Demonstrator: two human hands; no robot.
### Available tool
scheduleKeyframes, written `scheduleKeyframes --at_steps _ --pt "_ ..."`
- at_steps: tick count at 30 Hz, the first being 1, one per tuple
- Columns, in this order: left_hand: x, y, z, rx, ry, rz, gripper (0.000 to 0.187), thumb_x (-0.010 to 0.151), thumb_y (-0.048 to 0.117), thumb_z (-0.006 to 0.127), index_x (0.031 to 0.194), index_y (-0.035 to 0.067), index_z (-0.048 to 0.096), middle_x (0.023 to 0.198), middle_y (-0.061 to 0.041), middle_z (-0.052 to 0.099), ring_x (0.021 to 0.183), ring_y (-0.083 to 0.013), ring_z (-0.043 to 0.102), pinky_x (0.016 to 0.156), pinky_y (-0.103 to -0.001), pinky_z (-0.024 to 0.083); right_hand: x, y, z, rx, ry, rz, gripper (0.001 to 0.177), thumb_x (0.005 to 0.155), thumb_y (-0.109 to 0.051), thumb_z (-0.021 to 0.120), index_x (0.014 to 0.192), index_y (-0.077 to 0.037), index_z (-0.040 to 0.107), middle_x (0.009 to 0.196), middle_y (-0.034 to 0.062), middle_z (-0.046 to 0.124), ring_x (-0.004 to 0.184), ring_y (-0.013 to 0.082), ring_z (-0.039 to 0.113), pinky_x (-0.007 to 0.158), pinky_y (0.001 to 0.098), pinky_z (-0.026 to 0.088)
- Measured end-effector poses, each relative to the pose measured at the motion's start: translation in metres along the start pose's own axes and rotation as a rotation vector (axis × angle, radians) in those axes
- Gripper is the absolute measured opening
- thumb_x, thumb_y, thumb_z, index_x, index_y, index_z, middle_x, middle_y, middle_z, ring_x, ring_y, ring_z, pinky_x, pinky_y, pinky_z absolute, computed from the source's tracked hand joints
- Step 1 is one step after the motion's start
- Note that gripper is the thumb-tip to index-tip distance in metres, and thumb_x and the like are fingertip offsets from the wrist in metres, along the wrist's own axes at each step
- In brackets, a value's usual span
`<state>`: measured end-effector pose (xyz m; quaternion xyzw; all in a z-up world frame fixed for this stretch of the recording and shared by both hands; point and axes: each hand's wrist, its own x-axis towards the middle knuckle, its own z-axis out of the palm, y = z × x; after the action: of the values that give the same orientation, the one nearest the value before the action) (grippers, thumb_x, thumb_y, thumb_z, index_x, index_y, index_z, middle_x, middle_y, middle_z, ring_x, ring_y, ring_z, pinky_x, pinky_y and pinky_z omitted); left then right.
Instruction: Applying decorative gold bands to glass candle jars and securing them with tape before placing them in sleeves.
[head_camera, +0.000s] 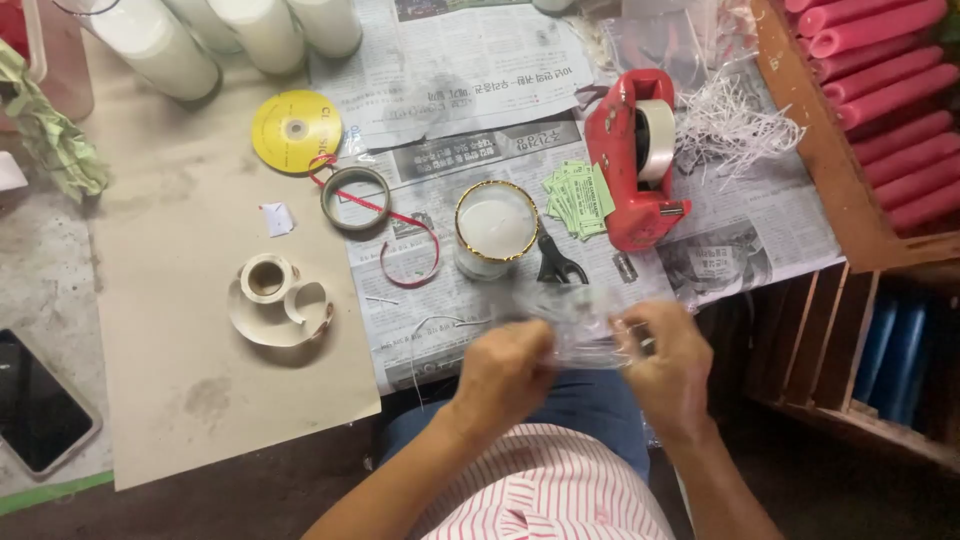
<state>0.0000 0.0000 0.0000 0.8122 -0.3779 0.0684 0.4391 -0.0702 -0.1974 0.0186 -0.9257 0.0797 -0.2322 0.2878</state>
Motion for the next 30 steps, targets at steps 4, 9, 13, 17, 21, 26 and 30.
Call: scheduleKeyframes --at_steps 4,9,13,17,21,26,30 --pt "0.010 -0.022 -0.007 -0.060 0.114 -0.388 0.048 0.083 0.042 0.085 0.071 0.016 0.046 0.057 -0.002 0.052 0.048 -0.0193 0.044 0.050 -0.041 0.035 -0.004 -0.058 0.006 0.302 -0.099 -0.243 0.005 0.091 -0.001 0.070 0.091 -0.006 0.067 0.099 0.0091 0.072 0.093 0.0243 0.070 0.091 0.0340 0.055" --pt "0.027 -0.023 -0.017 -0.655 0.345 -0.595 0.037 0.086 0.014 0.082 0.073 0.019 0.048 0.067 0.009 0.044 0.058 -0.0025 0.036 0.051 -0.020 0.032 -0.015 -0.088 0.015 1.187 -0.677 0.161 0.021 0.090 -0.005 0.070 0.080 -0.009 0.053 0.081 0.0071 0.069 0.072 0.0164 0.064 0.067 0.0297 0.053" --pt "0.031 -0.025 -0.052 -0.379 0.425 -0.465 0.021 0.083 0.002 0.068 0.088 0.014 0.052 0.073 0.003 0.047 0.062 -0.0081 0.040 0.055 -0.025 0.036 -0.012 -0.044 0.017 1.099 -0.749 0.327 0.021 0.079 -0.007 0.081 0.083 -0.012 0.061 0.079 -0.0016 0.058 0.074 0.0109 0.056 0.069 0.0258 0.044" --pt "0.010 0.006 -0.066 0.161 -0.053 0.009 0.025 0.087 0.003 0.065 0.107 0.014 0.053 0.106 -0.011 0.060 0.063 -0.0291 0.059 0.043 -0.043 0.042 0.003 -0.013 0.019 0.849 -0.375 0.547 0.030 0.078 0.003 0.075 0.102 -0.009 0.061 0.067 -0.0008 0.055 0.054 0.0063 0.050 0.048 0.0212 0.041" --pt "-0.002 0.028 -0.081 0.137 -0.292 0.234 0.012 0.086 0.005 0.075 0.086 0.004 0.062 0.125 -0.022 0.062 0.077 -0.0339 0.068 0.054 -0.045 0.056 0.024 -0.026 0.019 0.404 -0.209 0.393 0.057 0.075 0.006 0.072 0.127 -0.009 0.057 0.106 0.0064 0.064 0.062 0.0063 0.059 0.052 0.0181 0.045" --pt "0.011 0.007 -0.133 0.420 -0.084 0.151 0.036 0.087 -0.008 0.061 0.121 0.004 0.068 0.132 -0.016 0.068 0.095 -0.0324 0.073 0.078 -0.041 0.058 0.072 -0.073 -0.009 0.363 -0.394 -0.055 0.056 0.081 -0.014 0.079 0.132 -0.011 0.057 0.137 0.0140 0.056 0.110 0.0215 0.064 0.079 0.0302 0.052" --pt "0.026 0.006 -0.183 0.792 0.124 0.202 0.035 0.096 -0.009 0.071 0.128 0.005 0.075 0.130 -0.010 0.074 0.083 -0.0220 0.075 0.063 -0.034 0.056 0.129 -0.094 -0.013 0.298 -0.205 -0.392 0.054 0.094 -0.030 0.073 0.134 0.001 0.056 0.143 0.0221 0.054 0.138 0.0370 0.052 0.119 0.0503 0.042"
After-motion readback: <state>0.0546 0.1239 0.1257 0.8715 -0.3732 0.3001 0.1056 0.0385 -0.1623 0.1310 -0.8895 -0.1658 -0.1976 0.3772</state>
